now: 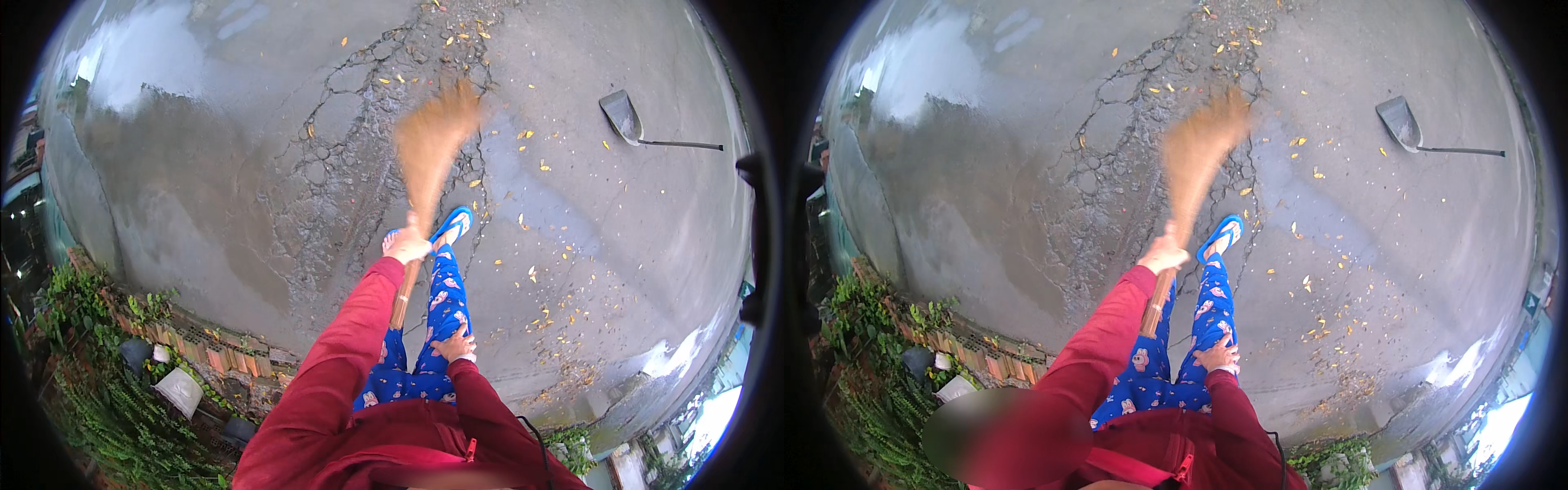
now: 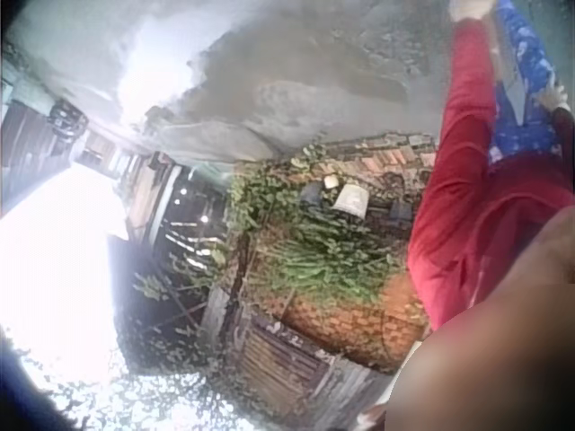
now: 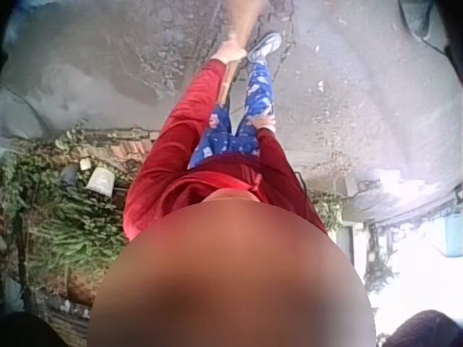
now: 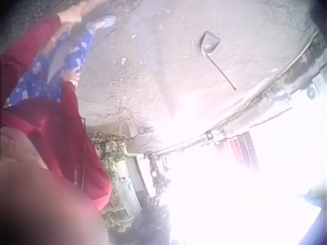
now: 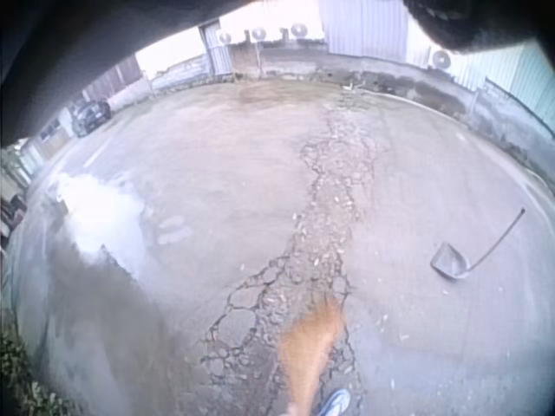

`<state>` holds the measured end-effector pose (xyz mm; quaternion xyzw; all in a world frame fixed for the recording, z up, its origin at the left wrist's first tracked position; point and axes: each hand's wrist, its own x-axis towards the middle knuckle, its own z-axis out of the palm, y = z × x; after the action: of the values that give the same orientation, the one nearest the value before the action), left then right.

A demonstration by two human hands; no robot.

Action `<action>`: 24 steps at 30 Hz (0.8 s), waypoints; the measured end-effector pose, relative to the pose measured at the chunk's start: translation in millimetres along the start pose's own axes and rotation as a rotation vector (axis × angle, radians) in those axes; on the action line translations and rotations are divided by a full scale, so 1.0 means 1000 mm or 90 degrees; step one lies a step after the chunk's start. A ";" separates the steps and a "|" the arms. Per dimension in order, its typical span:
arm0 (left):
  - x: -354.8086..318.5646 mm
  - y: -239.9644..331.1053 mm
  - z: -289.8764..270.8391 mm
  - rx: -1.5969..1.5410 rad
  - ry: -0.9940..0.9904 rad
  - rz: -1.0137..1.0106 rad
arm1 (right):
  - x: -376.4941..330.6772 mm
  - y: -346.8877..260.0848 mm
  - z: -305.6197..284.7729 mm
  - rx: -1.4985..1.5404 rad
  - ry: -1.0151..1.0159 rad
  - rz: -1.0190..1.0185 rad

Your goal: The person sweeps scattered leaves on a wet concrete surface using a traditional straw broom and a dustpan. They gather leaves into piles, scoop them into the dustpan, and deposit the collected leaves into a green waste bin.

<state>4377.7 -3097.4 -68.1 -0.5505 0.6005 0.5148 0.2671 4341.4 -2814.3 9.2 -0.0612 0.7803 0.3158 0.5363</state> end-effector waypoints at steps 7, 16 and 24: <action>-0.114 0.023 -0.084 -0.498 -0.298 0.129 | 0.015 -0.028 -0.055 0.052 0.048 -0.016; -0.029 0.085 -0.041 -0.434 0.000 0.019 | 0.025 -0.020 -0.064 0.043 0.161 -0.060; -0.079 0.071 -0.023 -0.262 -0.256 0.099 | 0.023 -0.028 -0.083 0.033 0.183 -0.064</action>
<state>4336.2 -3097.3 32.6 -0.4328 0.4588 0.7433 0.2230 4277.5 -2877.6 -3.7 -0.1311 0.8527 0.2566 0.4358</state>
